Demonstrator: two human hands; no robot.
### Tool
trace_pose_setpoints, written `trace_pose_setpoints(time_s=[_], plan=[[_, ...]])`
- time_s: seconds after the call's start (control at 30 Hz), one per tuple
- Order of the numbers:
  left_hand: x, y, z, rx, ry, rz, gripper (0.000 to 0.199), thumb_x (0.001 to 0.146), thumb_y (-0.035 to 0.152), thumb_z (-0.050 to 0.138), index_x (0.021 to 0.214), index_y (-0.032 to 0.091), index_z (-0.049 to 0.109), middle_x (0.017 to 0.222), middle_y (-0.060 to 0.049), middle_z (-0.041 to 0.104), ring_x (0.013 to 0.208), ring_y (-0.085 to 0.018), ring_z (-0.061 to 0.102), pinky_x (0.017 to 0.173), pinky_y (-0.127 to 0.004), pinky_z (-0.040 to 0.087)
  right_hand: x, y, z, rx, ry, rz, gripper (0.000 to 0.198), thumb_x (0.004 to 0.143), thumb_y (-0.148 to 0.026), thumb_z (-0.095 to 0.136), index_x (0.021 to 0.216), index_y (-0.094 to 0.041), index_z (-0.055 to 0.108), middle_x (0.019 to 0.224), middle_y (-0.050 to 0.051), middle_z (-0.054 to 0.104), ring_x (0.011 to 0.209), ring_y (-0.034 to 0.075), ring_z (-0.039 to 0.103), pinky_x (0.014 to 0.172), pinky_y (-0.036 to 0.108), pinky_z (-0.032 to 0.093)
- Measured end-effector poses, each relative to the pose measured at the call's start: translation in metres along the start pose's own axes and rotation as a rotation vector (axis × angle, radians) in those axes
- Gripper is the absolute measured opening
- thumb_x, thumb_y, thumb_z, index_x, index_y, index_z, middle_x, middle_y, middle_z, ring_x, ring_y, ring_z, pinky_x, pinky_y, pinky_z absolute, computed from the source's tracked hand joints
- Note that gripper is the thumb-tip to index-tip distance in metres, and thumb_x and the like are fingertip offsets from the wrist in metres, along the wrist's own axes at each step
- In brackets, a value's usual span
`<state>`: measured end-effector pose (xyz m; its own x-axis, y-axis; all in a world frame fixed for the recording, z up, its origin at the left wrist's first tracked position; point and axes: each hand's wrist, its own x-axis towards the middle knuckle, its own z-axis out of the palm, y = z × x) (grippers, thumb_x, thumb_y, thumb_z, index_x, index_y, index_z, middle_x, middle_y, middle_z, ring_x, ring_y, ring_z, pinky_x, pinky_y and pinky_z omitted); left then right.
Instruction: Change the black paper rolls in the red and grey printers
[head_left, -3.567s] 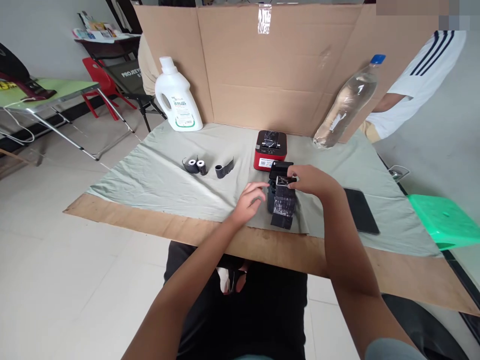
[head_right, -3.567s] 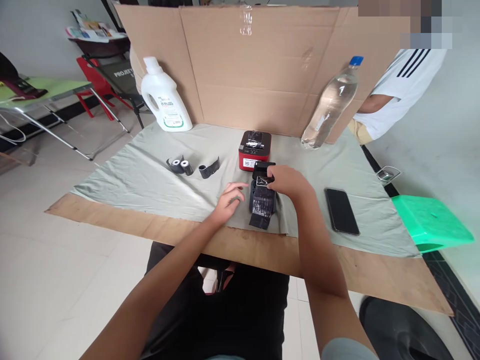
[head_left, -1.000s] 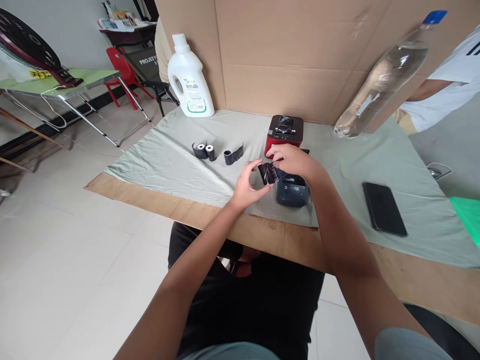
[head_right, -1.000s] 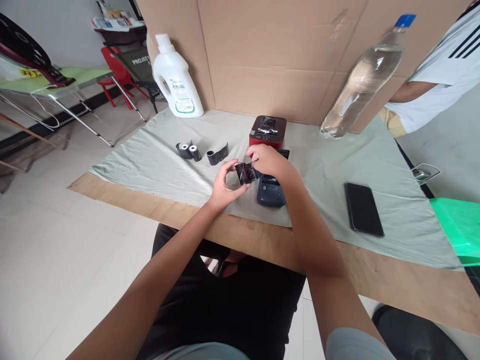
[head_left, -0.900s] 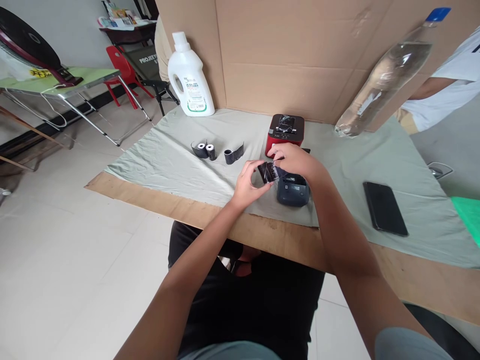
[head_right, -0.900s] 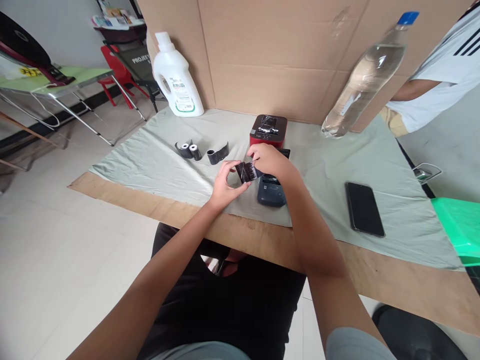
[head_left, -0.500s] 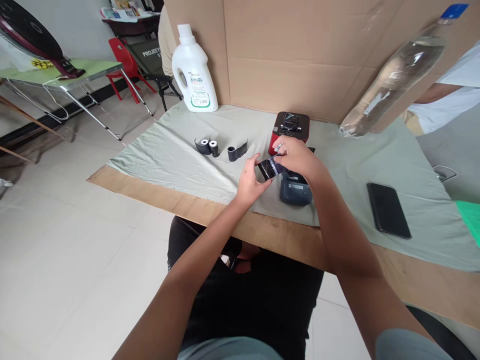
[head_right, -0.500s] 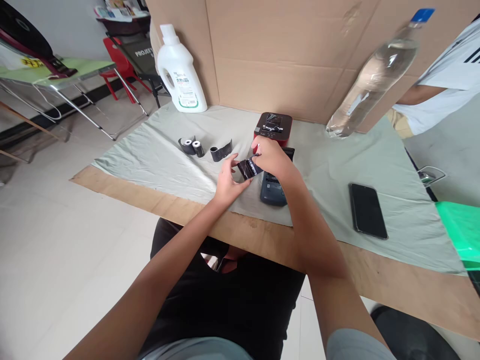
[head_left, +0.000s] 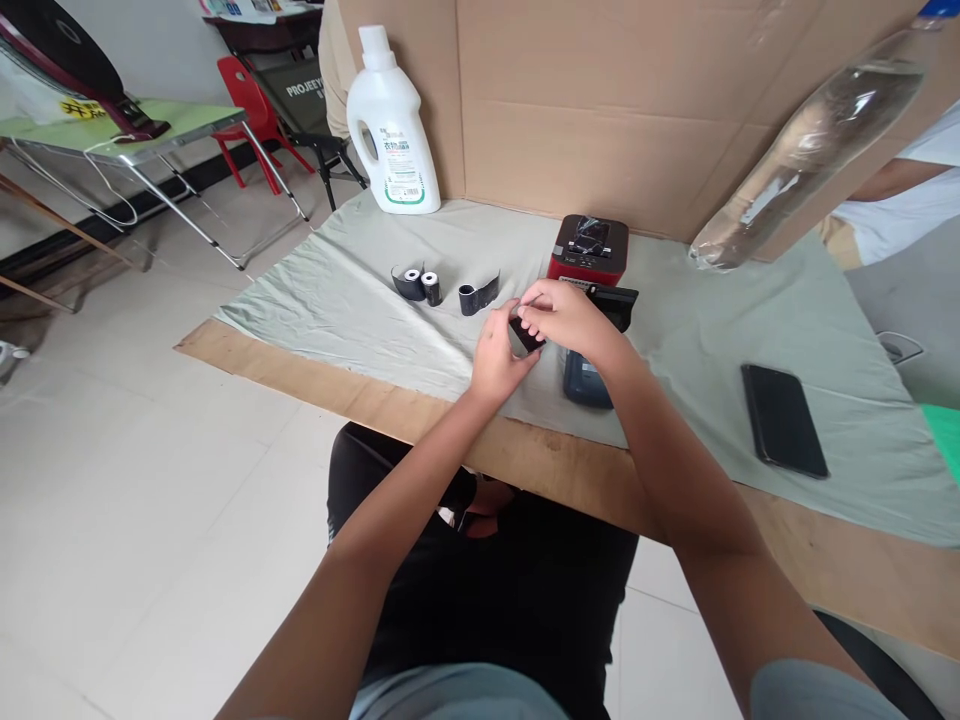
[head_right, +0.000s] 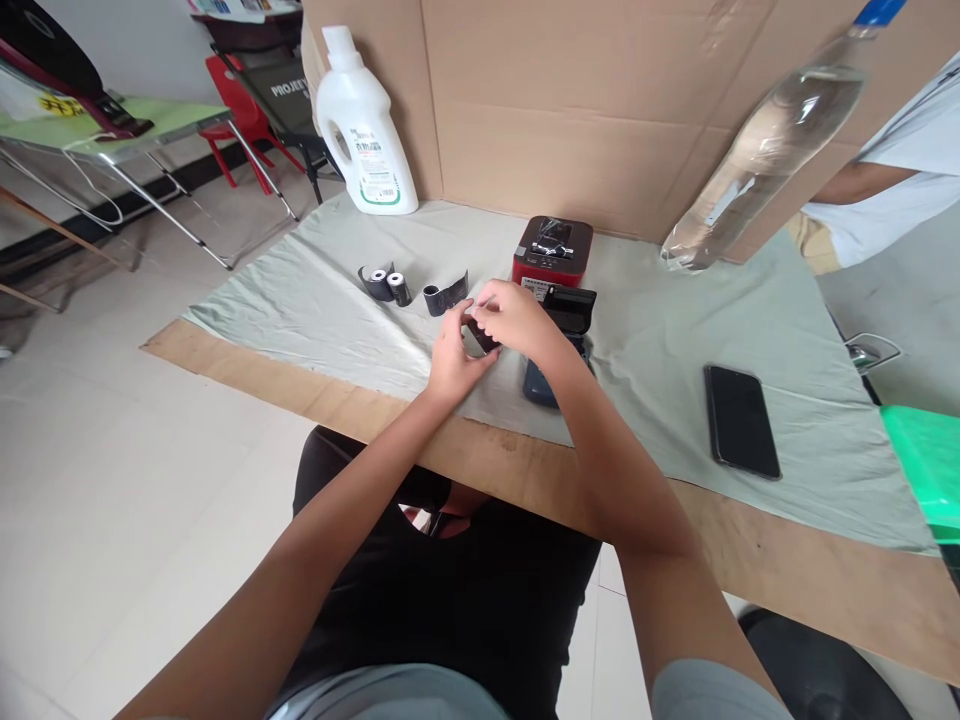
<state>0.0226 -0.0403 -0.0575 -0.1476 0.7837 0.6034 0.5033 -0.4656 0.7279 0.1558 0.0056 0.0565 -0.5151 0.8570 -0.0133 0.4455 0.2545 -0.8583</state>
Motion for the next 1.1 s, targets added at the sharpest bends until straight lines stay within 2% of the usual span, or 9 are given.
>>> trace_pose_setpoints(time_s=[0.13,0.3,0.5,0.6,0.73,0.8,0.9,0.97,1.1], plan=[[0.001,0.006,-0.003,0.042,0.027,-0.016,0.051,0.077,0.024,0.084,0.121,0.024,0.059,0.114,-0.007,0.061,0.111,-0.026,0.062,0.098,-0.039,0.054,0.004,0.005,0.000,0.088,-0.034,0.031,0.018,0.083,-0.013,0.070,0.094,-0.021,0.059,0.092,0.006,0.072,0.073,0.019,0.068,0.066,0.034,0.058],[0.001,0.011,-0.005,0.037,0.099,-0.035,0.033,0.075,0.025,0.084,0.098,0.023,0.060,0.104,-0.004,0.058,0.102,-0.023,0.062,0.092,-0.036,0.054,0.003,0.007,-0.004,-0.178,0.038,-0.042,0.024,0.079,-0.017,0.073,0.102,-0.020,0.066,0.111,0.009,0.071,0.085,0.021,0.068,0.074,0.034,0.054],[0.000,0.015,-0.007,0.080,0.085,-0.031,0.034,0.076,0.017,0.080,0.097,0.024,0.054,0.110,-0.004,0.062,0.107,-0.021,0.063,0.093,-0.033,0.055,0.000,0.009,-0.008,-0.286,-0.066,-0.013,0.036,0.074,-0.025,0.077,0.109,-0.021,0.069,0.104,0.005,0.074,0.083,0.021,0.067,0.071,0.032,0.048],[0.000,0.017,-0.007,0.067,0.047,-0.030,0.038,0.078,0.012,0.078,0.102,0.024,0.053,0.115,-0.004,0.063,0.112,-0.021,0.065,0.097,-0.034,0.055,-0.003,0.007,-0.003,-0.358,-0.012,-0.052,0.044,0.072,-0.023,0.074,0.115,-0.022,0.069,0.099,0.004,0.073,0.082,0.023,0.067,0.070,0.033,0.047],[0.000,0.020,-0.005,0.074,0.054,-0.086,0.061,0.081,0.014,0.077,0.132,0.023,0.044,0.144,-0.014,0.052,0.141,-0.028,0.052,0.112,-0.042,0.052,0.004,0.003,0.003,-0.483,0.191,-0.108,0.045,0.070,-0.020,0.072,0.115,-0.023,0.069,0.098,0.006,0.073,0.093,0.030,0.068,0.080,0.039,0.050],[-0.001,0.021,-0.005,0.100,0.046,-0.143,0.067,0.083,0.016,0.076,0.139,0.022,0.038,0.151,-0.017,0.045,0.149,-0.031,0.046,0.117,-0.046,0.050,0.023,0.003,0.004,-0.501,0.343,-0.136,0.041,0.072,-0.019,0.071,0.113,-0.023,0.069,0.097,0.007,0.073,0.095,0.031,0.068,0.085,0.042,0.051],[0.000,0.026,-0.005,0.138,-0.047,-0.230,0.063,0.087,0.018,0.071,0.141,0.022,0.038,0.150,-0.016,0.047,0.145,-0.031,0.050,0.114,-0.047,0.052,0.071,0.008,0.007,-0.488,0.491,-0.206,0.037,0.075,-0.020,0.072,0.112,-0.023,0.065,0.099,0.008,0.072,0.096,0.032,0.066,0.089,0.045,0.052],[0.001,0.029,-0.004,0.196,-0.152,-0.277,0.058,0.089,0.020,0.068,0.141,0.021,0.041,0.148,-0.016,0.051,0.140,-0.031,0.054,0.112,-0.048,0.054,0.110,0.014,0.011,-0.476,0.508,-0.201,0.037,0.076,-0.020,0.074,0.111,-0.022,0.064,0.099,0.008,0.070,0.097,0.031,0.064,0.089,0.046,0.052],[-0.001,0.033,0.002,0.389,-0.392,-0.311,0.059,0.092,0.031,0.066,0.144,0.013,0.046,0.150,-0.018,0.053,0.141,-0.033,0.054,0.120,-0.050,0.047,0.169,0.020,0.024,-0.454,0.430,-0.022,0.036,0.081,-0.016,0.071,0.115,-0.020,0.060,0.100,0.007,0.066,0.093,0.024,0.063,0.088,0.041,0.049]])
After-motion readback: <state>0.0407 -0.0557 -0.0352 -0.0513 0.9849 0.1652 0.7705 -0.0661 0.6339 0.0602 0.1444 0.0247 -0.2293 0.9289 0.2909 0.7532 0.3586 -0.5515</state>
